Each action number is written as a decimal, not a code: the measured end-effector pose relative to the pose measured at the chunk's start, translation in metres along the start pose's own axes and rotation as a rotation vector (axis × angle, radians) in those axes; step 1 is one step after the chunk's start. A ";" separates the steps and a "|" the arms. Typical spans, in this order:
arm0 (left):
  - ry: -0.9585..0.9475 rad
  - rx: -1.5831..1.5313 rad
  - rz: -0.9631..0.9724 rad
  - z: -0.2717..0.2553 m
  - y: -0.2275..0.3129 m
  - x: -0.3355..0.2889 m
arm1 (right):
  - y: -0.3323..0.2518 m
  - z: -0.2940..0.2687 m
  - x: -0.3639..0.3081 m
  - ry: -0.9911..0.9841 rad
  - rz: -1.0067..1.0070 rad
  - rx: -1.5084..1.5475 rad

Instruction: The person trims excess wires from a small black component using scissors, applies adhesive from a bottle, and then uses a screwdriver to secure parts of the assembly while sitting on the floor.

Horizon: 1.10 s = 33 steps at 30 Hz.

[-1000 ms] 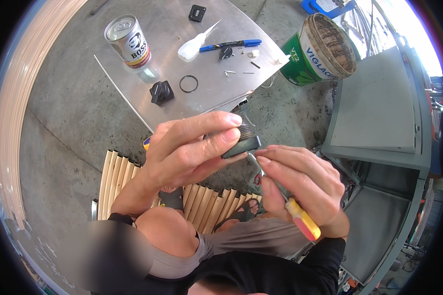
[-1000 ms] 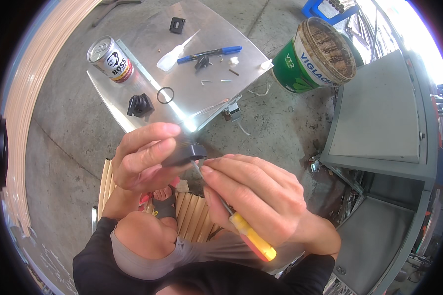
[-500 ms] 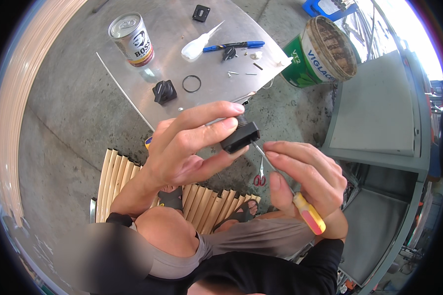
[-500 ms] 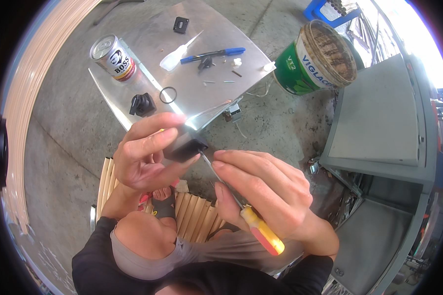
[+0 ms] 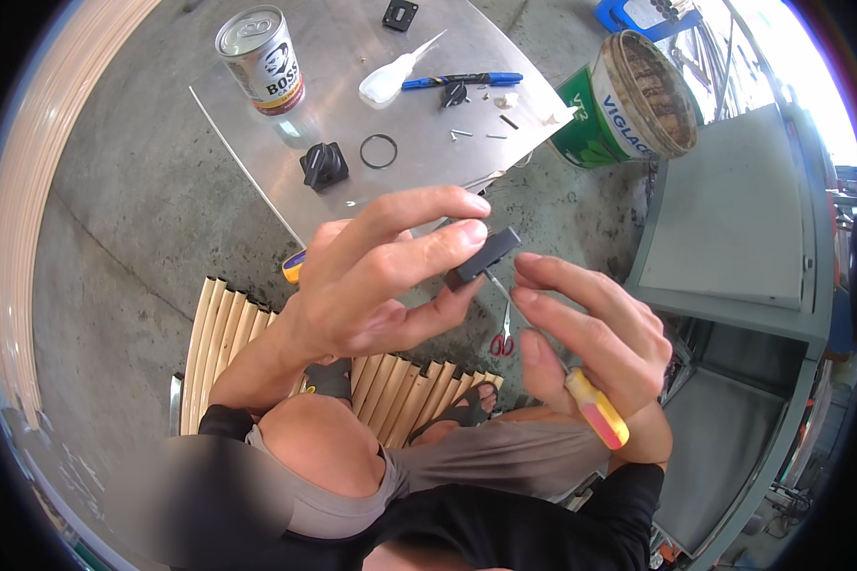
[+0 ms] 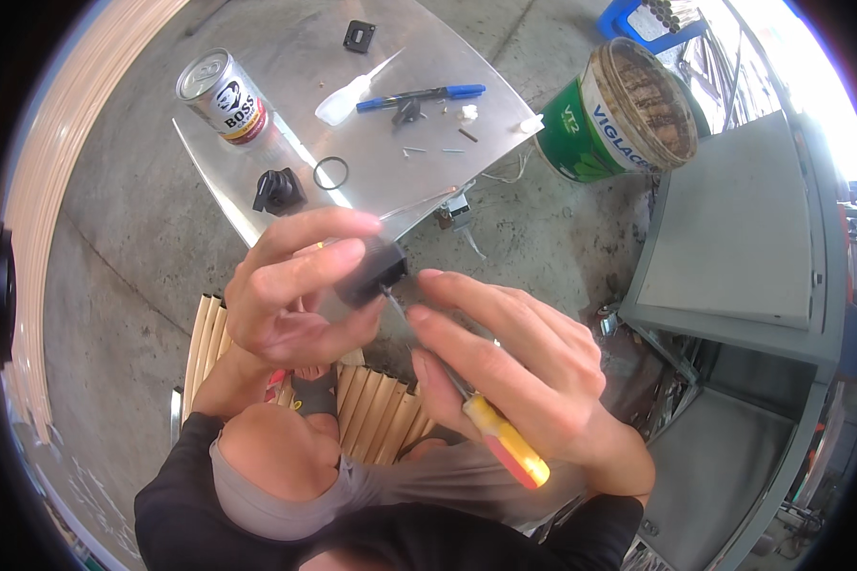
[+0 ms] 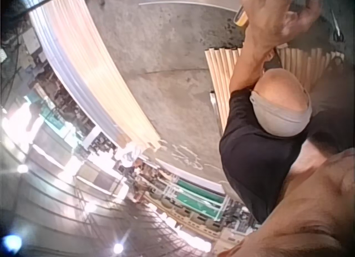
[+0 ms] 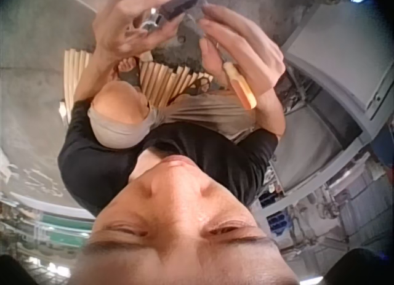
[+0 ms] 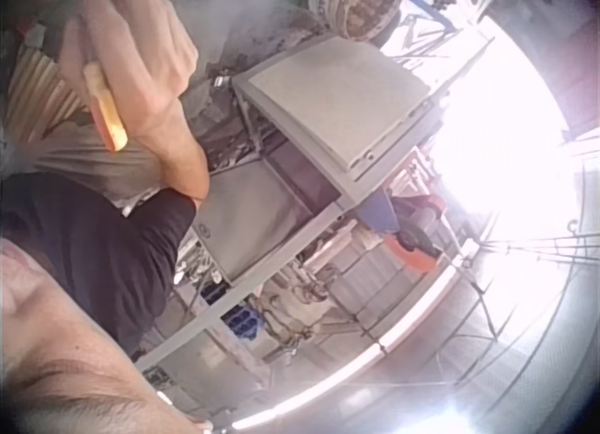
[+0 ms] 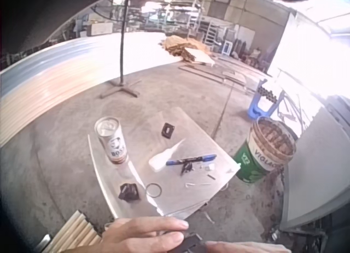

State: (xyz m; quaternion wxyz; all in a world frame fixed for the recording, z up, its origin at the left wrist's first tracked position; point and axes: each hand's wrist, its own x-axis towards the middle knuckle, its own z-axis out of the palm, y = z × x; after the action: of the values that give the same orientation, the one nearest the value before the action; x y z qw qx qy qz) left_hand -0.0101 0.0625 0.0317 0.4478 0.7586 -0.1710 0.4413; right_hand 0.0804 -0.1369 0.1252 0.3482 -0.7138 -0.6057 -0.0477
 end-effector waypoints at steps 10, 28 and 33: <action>-0.001 -0.150 -0.140 0.003 0.000 -0.007 | -0.001 0.002 0.000 0.004 0.030 0.000; 0.123 -0.183 -0.072 0.017 -0.001 -0.002 | 0.005 0.007 0.001 0.033 0.036 0.010; 0.046 -0.221 -0.049 0.014 -0.005 -0.006 | 0.005 0.007 0.001 0.032 0.032 0.025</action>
State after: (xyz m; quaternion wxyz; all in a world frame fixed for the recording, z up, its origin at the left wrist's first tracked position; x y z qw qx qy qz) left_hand -0.0029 0.0533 0.0214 0.5432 0.6982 -0.1899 0.4259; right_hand 0.0831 -0.1323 0.1184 0.3673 -0.7184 -0.5890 -0.0460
